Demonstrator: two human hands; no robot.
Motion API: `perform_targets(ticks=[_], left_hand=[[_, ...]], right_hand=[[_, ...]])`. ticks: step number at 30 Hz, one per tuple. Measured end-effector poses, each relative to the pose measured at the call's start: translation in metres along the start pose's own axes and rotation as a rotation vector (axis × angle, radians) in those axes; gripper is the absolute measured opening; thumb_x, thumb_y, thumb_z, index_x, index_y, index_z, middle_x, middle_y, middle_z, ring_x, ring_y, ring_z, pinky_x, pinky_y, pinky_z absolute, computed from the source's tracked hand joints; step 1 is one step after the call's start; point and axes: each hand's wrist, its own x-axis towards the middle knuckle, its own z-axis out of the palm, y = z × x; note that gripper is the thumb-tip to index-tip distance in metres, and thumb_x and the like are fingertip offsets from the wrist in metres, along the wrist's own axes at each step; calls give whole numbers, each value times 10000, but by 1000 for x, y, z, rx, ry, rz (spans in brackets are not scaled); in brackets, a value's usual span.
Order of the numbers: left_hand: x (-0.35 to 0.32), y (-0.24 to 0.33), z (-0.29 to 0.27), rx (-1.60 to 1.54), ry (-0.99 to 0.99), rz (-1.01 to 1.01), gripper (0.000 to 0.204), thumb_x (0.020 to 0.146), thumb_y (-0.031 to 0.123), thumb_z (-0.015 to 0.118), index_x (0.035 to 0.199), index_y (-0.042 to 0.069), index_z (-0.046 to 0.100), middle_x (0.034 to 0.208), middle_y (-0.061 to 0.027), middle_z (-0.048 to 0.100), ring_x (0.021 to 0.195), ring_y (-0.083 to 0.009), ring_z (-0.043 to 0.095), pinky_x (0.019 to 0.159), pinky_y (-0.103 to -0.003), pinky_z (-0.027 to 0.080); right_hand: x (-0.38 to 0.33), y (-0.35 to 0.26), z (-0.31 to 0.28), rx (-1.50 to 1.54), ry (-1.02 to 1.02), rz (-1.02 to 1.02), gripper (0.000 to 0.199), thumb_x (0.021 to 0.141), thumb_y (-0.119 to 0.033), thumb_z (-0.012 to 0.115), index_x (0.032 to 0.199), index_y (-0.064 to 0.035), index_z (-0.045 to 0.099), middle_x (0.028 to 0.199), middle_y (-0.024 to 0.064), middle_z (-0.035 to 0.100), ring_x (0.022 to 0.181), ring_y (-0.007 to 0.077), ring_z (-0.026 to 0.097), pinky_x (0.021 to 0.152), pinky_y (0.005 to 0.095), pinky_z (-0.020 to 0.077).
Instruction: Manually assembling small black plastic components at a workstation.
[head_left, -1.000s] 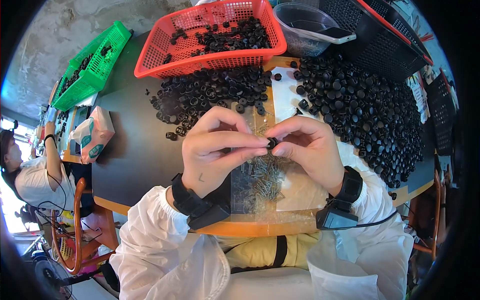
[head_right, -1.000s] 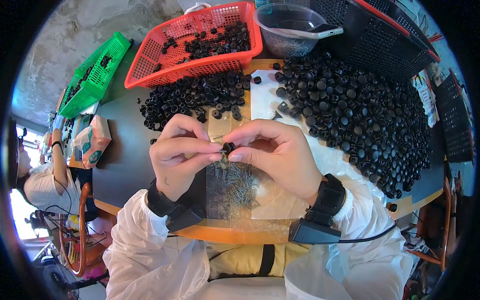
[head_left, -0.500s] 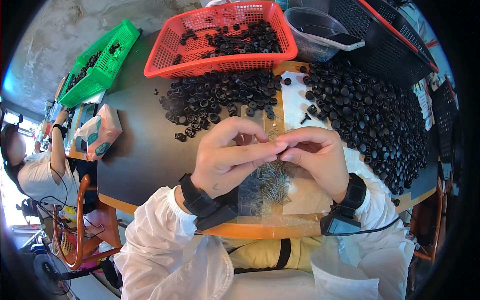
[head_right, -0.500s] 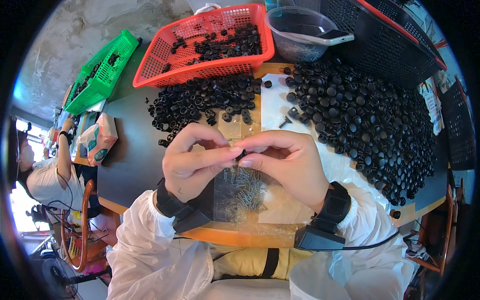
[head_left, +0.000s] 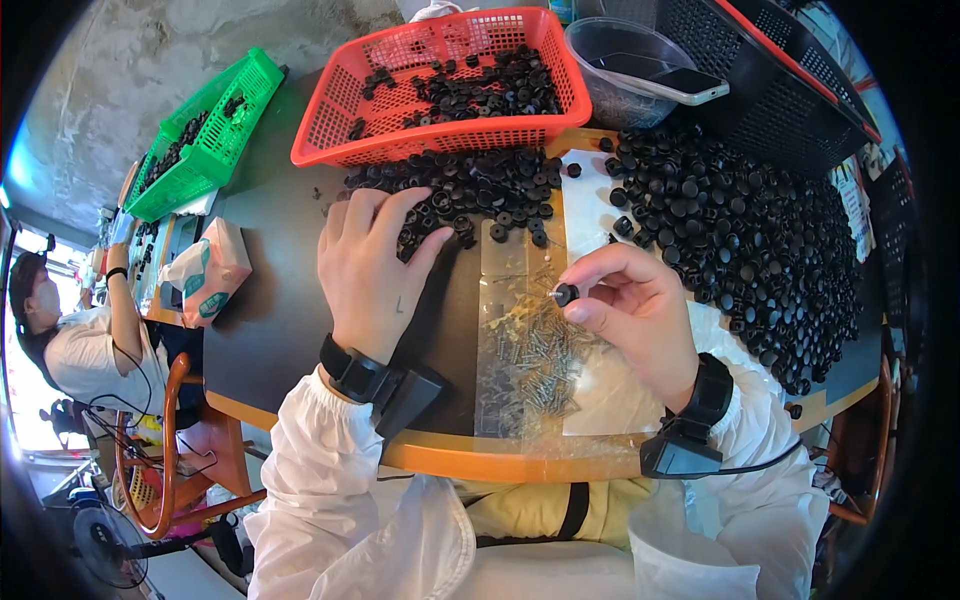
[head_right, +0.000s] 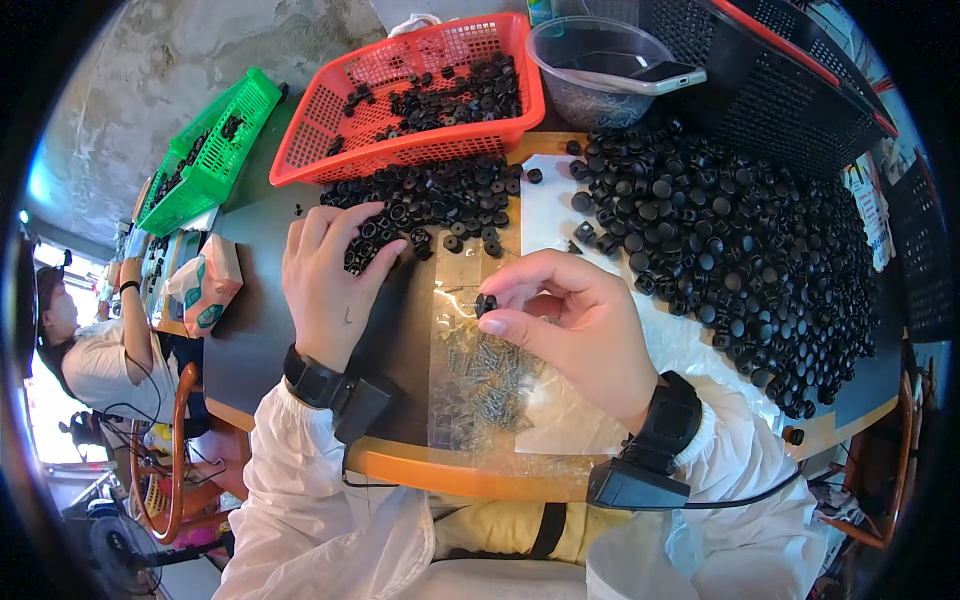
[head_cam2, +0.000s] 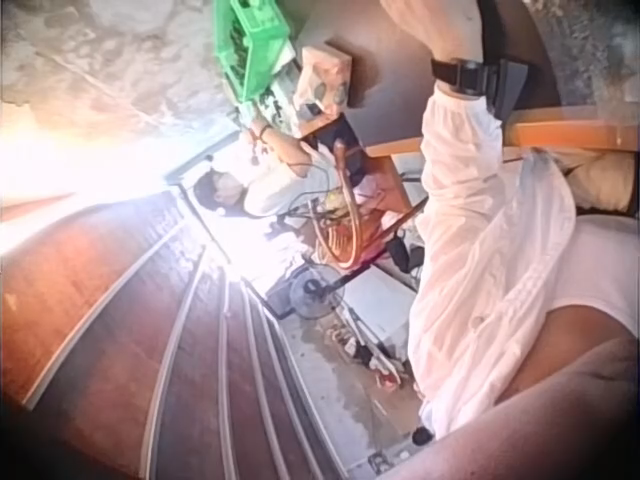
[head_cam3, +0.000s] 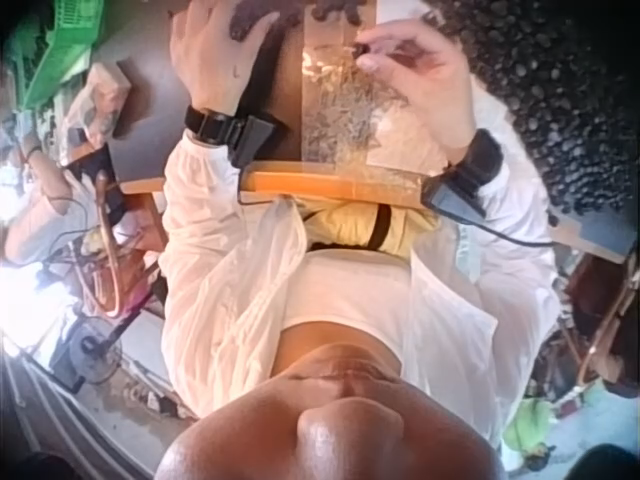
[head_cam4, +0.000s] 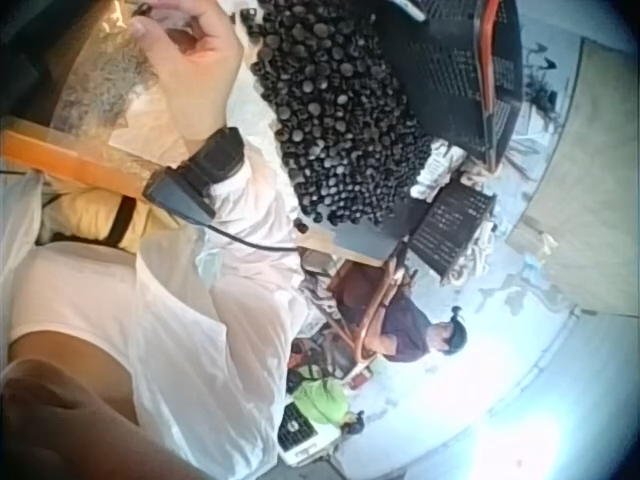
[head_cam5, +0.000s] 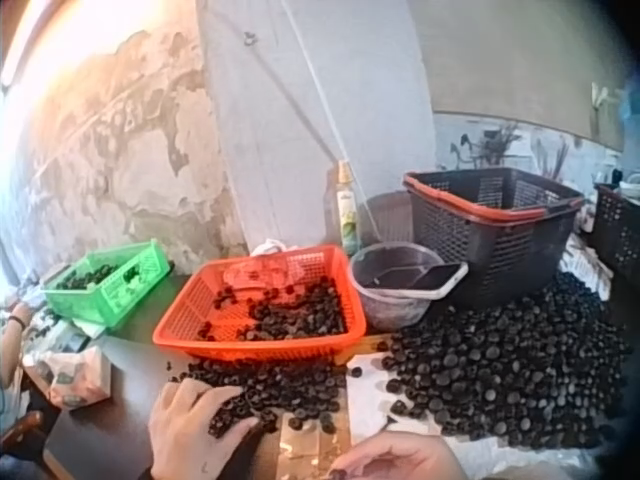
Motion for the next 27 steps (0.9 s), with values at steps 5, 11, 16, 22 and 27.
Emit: perform_targets(ticks=[5,11,16,22,27], left_hand=[[10,-1,11,16,-30,94,306,729,174,763,1032,176,717,896,-11,547,839,-219,528,740,-345,451],[8,-9,19,-45,-30,70,243,699,159,783,930,137,711,903,-17,557,831,-230,532,744,-354,452],[11,-4,15,-31,36,44,234,687,175,797,890,114,698,913,-38,564,849,-252,545,755,-368,458],[6,-10,14,4,-42,6,286,686,177,803,931,94,680,931,-55,581,897,-267,558,785,-378,461],[6,14,3,-470,-121,-156,190,780,38,707,966,42,665,950,-85,623,876,-253,603,794,-328,486]], right_hand=[[2,-1,3,20,1,-5,208,842,28,689,1041,7,633,980,41,632,903,98,612,822,243,510],[1,-1,1,-5,-10,-9,196,854,17,680,1044,1,634,961,32,633,902,92,610,821,234,503],[2,0,0,37,-21,12,179,863,9,674,1037,-6,635,968,24,629,910,83,603,831,232,497],[2,2,0,-3,-30,-3,177,870,-17,679,1041,-20,636,983,13,623,899,72,583,825,228,487],[2,-1,0,63,-32,67,198,875,-32,677,1064,-31,621,980,5,618,901,65,576,807,222,480]])
